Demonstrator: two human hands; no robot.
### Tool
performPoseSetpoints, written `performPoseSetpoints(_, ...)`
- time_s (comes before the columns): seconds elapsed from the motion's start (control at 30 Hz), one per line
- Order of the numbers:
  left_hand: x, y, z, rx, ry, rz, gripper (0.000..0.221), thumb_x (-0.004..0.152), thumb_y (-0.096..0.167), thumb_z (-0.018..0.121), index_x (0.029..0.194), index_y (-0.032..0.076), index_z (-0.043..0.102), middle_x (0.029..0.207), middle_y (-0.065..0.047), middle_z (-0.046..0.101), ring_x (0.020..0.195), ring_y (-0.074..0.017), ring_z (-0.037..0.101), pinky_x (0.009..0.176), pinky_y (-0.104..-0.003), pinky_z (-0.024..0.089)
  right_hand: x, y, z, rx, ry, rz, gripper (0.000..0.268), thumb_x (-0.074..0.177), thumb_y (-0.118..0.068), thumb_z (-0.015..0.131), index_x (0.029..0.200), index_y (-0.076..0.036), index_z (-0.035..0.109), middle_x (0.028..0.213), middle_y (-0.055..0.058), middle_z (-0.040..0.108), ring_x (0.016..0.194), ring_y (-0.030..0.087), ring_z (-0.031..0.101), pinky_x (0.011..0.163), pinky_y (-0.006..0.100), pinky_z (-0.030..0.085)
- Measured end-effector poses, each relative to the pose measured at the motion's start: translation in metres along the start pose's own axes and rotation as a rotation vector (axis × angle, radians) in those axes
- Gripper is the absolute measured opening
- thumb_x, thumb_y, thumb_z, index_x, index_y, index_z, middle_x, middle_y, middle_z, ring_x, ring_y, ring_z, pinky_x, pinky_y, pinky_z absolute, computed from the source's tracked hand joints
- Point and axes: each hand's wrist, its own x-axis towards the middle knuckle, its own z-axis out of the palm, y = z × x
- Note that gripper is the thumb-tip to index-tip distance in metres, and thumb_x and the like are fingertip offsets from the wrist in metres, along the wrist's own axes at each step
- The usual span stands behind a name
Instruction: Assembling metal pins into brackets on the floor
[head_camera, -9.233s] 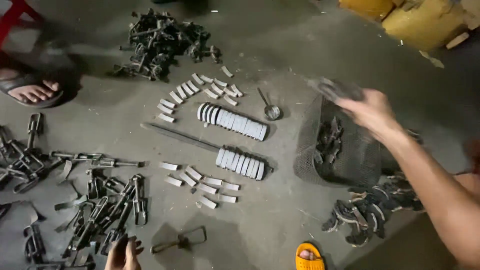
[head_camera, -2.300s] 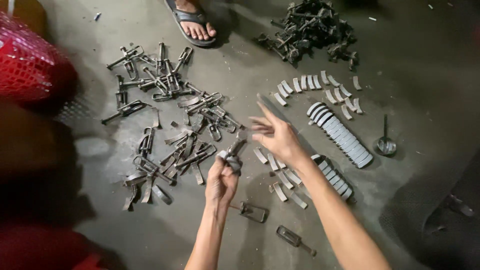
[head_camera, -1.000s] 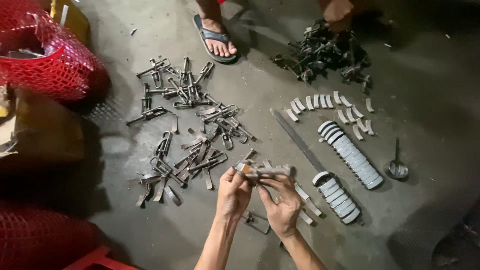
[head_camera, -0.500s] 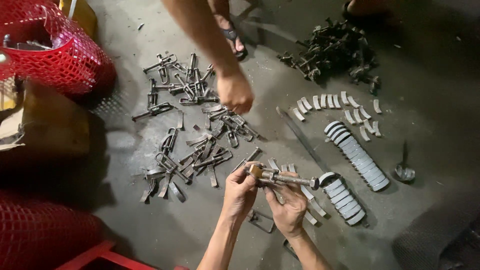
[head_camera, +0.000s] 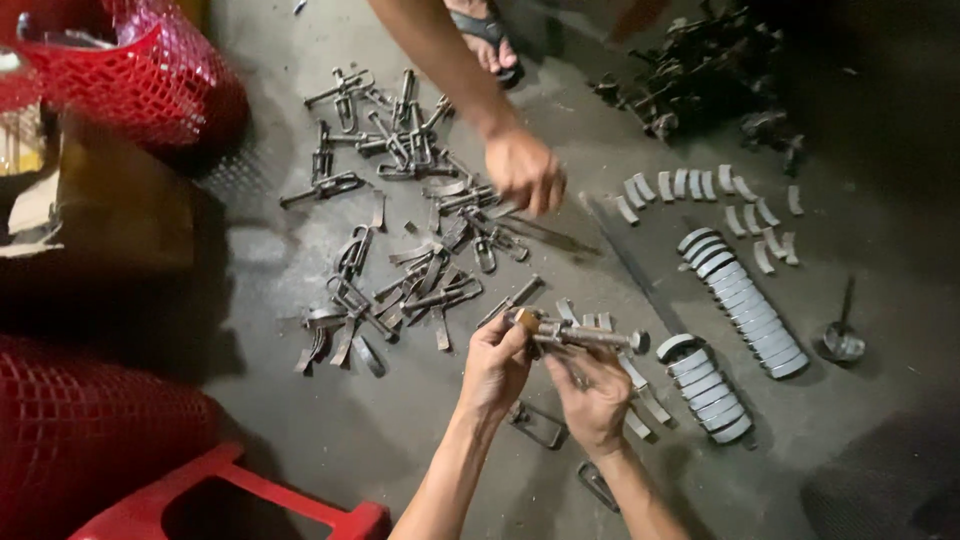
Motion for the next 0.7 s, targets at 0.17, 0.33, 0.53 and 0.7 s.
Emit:
performPoseSetpoints(0.17,0.019,-0.01,-0.031,-0.082,0.26,0.115,0.017,0.091,0.007,0.077,0.102,-0.005,0.072,0.092,-0.022,0.074,0.072,-0.0238,0.068,0.068,-0.032,0.054,-0.072,0.149,0.08,0.165,-0.017,0.3,0.051,0.091,0.007,0.063,0.137,-0.006,0.046,0.124,0.005,0.057,0.095,0.01,0.063,0.08,0.018,0.057)
performPoseSetpoints(0.33,0.011,0.024,-0.02,-0.198,0.342,0.097,0.012,0.09,0.011,0.078,0.092,0.002,0.07,0.092,-0.014,0.072,0.082,-0.02,0.067,0.079,-0.03,0.051,-0.055,0.11,0.177,0.007,-0.287,0.488,0.043,0.086,-0.013,0.064,0.129,-0.011,0.054,0.12,0.004,0.063,0.099,0.016,0.066,0.083,0.028,0.058)
performPoseSetpoints(0.53,0.012,0.038,-0.05,-0.199,0.422,0.162,0.019,0.092,0.015,0.076,0.103,-0.001,0.073,0.1,-0.014,0.073,0.088,-0.0195,0.068,0.083,-0.029,0.053,-0.017,0.102,0.176,-0.281,-0.75,0.784,0.045,0.079,-0.048,0.067,0.114,-0.02,0.068,0.112,0.003,0.073,0.107,0.027,0.07,0.088,0.046,0.06)
performPoseSetpoints(0.7,0.017,0.032,-0.048,-0.324,0.408,0.167,0.02,0.093,0.015,0.076,0.104,-0.002,0.071,0.1,-0.014,0.073,0.09,-0.0218,0.07,0.085,-0.028,0.056,-0.007,0.1,0.072,-0.015,-0.515,0.864,0.026,0.094,-0.008,0.063,0.118,-0.007,0.072,0.068,0.013,0.078,0.062,0.02,0.079,0.058,0.029,0.061)
